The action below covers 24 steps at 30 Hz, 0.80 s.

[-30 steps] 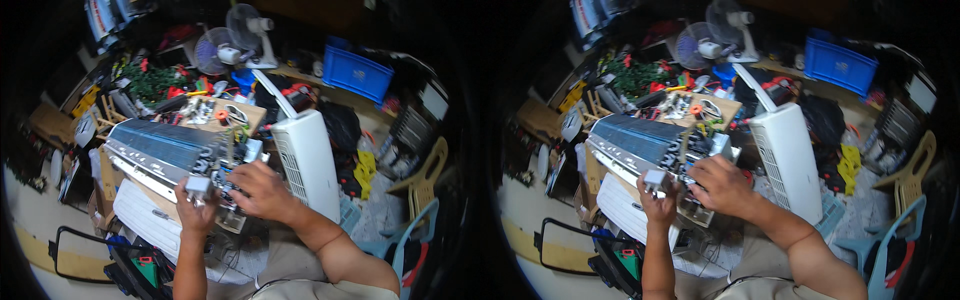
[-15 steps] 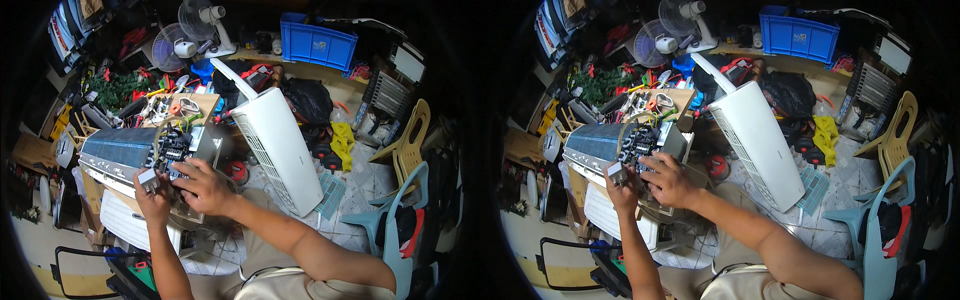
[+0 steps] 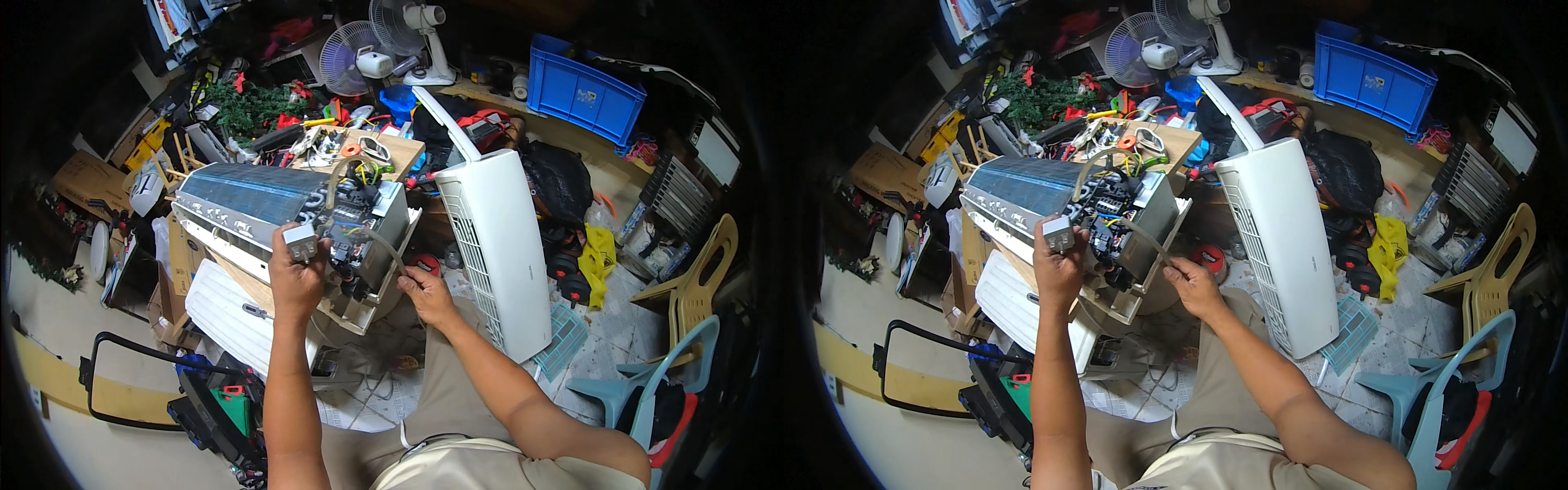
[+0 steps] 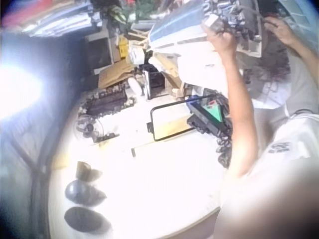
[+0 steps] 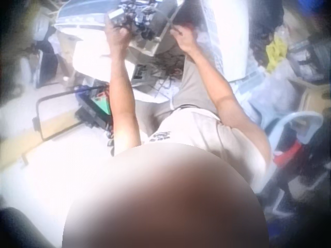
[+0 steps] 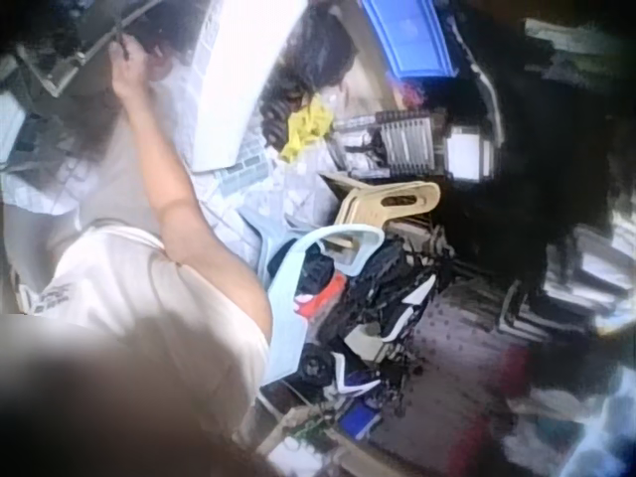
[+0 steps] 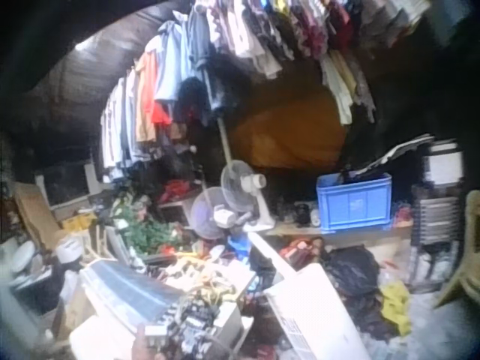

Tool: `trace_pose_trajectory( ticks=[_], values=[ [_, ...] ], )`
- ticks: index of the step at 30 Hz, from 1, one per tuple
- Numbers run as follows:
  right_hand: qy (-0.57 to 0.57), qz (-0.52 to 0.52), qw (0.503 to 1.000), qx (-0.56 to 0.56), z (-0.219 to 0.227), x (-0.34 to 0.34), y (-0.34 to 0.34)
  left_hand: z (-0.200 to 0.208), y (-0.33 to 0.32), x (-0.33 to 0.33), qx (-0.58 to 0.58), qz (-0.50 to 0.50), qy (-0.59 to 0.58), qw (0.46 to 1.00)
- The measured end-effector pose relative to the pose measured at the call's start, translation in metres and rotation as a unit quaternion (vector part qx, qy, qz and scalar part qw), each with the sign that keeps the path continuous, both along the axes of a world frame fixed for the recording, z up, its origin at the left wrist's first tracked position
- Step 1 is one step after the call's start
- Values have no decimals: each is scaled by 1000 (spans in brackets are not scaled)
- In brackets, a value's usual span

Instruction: The person works on the electrical compartment of a split air conditioner, connecting wires and tightening terminal screws with a screwdriver. They then close the compartment cover and plug the unit into a power source.

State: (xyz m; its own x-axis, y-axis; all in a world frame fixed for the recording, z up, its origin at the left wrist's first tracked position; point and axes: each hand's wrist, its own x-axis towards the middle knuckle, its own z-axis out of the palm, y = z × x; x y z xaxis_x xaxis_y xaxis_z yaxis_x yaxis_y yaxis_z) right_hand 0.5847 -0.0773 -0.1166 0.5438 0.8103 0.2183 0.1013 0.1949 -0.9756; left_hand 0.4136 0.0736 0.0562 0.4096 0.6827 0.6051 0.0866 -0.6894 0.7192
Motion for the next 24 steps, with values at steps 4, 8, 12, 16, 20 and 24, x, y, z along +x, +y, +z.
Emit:
trace_pose_trajectory(
  ticks=[4, 8, 12, 16, 20, 24],
  values=[
    [52, -40, 998, -4, 14, -3, -2, -1, 0, 0, 1, 7, -2, 1000],
    [-79, -54, 992, 79, 35, -28, -23, -5, 2, 0, -3, 3, -20, 1000],
    [-128, 13, 987, 101, 41, -64, -32, -4, 5, 1, 80, -41, -30, 996],
    [-169, 23, 981, 93, 31, -58, -28, 0, 0, -3, 8, -82, 11, 997],
    [-209, 52, 971, 100, 30, -28, -27, 2, -3, -5, -37, -87, 22, 995],
    [-200, 66, 974, 86, 41, -22, -23, 2, -2, -4, -40, -93, 22, 995]
  ],
)
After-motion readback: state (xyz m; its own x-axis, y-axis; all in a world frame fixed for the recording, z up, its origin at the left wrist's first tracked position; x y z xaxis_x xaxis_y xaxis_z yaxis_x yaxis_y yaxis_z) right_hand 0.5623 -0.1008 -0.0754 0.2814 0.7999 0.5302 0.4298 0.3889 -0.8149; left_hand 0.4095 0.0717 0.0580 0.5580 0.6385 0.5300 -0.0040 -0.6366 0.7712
